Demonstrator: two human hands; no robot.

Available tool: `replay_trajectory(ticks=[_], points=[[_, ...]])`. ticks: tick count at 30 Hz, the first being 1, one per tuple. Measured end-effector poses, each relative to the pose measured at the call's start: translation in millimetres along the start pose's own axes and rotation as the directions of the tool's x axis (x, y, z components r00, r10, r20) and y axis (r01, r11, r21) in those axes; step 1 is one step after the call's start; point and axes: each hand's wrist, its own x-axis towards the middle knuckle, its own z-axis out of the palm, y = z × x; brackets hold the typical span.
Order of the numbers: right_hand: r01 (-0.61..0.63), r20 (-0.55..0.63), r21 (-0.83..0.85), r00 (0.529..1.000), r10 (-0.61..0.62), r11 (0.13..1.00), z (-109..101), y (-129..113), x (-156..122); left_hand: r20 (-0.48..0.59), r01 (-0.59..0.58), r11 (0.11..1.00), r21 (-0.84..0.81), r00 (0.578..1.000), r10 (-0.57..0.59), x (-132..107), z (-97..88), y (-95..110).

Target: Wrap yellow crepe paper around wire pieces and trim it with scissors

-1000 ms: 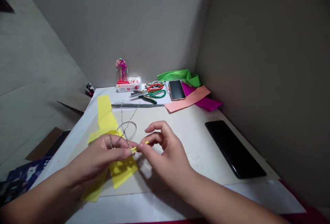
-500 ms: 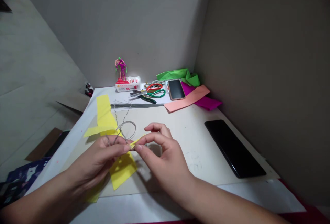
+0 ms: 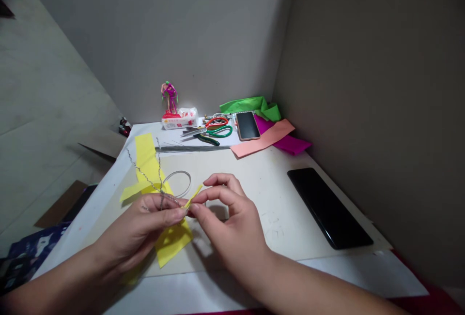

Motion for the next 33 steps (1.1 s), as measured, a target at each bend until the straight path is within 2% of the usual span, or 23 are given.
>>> replay_trajectory(ticks=[5, 8, 15, 33], points=[[0.162, -0.04, -0.159, 0.985, -0.17, 0.974, 0.3, -2.5, -0.2, 0.05, 0.014, 1.0, 0.0, 0.999, -0.014, -0.5, 0.7, 0.6], [0.206, -0.027, -0.217, 0.976, -0.217, 0.954, 0.2, -3.1, 0.8, 0.06, 0.008, 1.0, 0.005, 0.998, -0.008, -0.5, 0.5, 0.5], [0.202, 0.019, -0.218, 0.979, -0.203, 0.955, -2.6, -6.2, 1.3, 0.066, 0.003, 1.0, 0.007, 0.998, -0.004, -1.1, -0.4, -1.0], [0.219, 0.028, -0.268, 0.975, -0.22, 0.938, -1.9, -5.1, 3.3, 0.084, -0.009, 0.999, 0.032, 0.996, 0.006, -1.7, 1.5, -2.1]])
